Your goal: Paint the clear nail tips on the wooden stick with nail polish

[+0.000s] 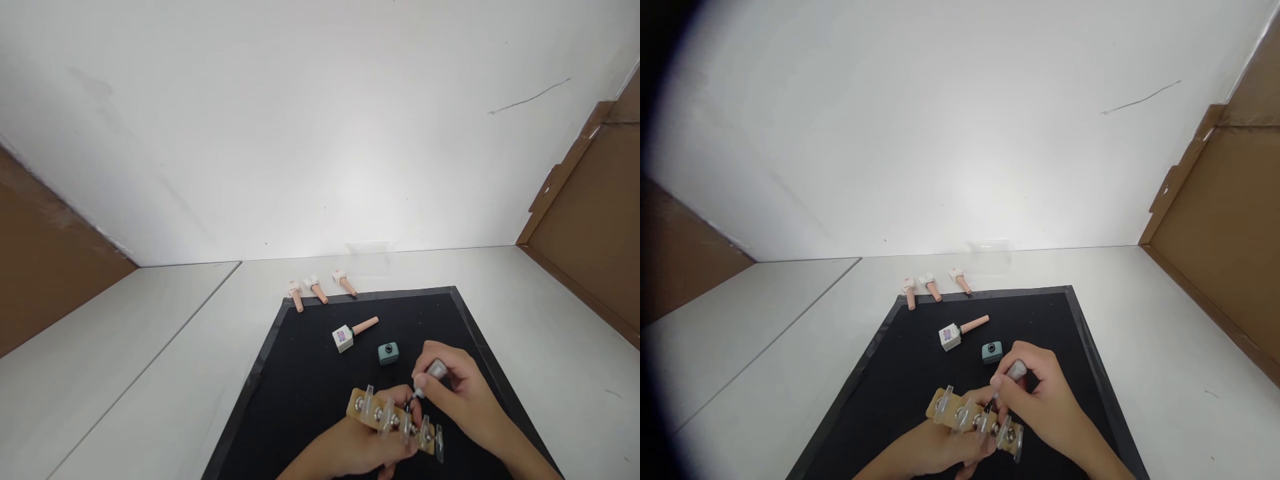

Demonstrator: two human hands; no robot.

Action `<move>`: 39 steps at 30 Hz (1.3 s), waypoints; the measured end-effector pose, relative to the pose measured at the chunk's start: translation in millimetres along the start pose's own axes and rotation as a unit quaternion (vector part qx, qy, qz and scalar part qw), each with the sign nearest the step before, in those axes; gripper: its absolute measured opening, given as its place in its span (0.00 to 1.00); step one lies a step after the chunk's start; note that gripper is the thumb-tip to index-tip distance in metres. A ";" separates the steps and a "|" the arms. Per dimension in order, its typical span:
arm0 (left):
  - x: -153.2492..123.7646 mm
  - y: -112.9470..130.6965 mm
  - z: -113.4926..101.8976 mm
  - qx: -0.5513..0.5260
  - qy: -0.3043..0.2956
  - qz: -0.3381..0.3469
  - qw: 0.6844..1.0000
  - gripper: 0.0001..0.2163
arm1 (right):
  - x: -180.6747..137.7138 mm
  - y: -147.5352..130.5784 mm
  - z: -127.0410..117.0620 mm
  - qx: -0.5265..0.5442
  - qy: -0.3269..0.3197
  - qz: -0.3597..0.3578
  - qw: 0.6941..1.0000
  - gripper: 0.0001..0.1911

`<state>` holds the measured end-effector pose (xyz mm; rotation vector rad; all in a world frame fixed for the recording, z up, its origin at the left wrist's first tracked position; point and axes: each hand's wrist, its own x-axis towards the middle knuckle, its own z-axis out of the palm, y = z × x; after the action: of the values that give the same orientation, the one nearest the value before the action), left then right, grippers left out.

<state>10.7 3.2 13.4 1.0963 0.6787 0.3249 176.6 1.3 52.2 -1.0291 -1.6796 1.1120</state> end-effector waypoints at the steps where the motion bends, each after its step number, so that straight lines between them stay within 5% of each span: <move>1: -0.1 -0.9 -0.3 -0.001 -0.003 0.001 1.000 0.28 | -0.4 1.1 -0.3 0.000 0.009 -0.011 1.000 0.13; 8: 0.7 4.4 0.6 -0.025 -0.003 0.013 1.000 0.25 | -0.9 -5.9 -0.7 0.027 -0.038 -0.104 0.993 0.18; 15: -1.3 4.3 3.0 -0.051 -0.005 0.015 0.999 0.21 | -1.9 -2.4 0.8 0.015 -0.017 -0.029 0.999 0.15; 20: -2.9 0.5 0.5 -0.091 -0.019 0.023 0.995 0.22 | -2.8 3.4 0.1 -0.005 0.031 -0.070 0.997 0.13; 26: -0.4 -2.1 -3.6 -0.114 -0.008 0.018 0.993 0.20 | -1.6 -5.4 0.5 0.037 -0.030 -0.111 0.993 0.19; 39: -3.3 3.2 0.9 -0.119 -0.026 0.021 0.992 0.19 | -1.1 -2.8 0.6 0.018 0.005 -0.066 0.998 0.13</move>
<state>9.0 2.1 17.7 0.8895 0.5555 0.4020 175.9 -0.6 54.5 -0.8873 -1.6878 1.0462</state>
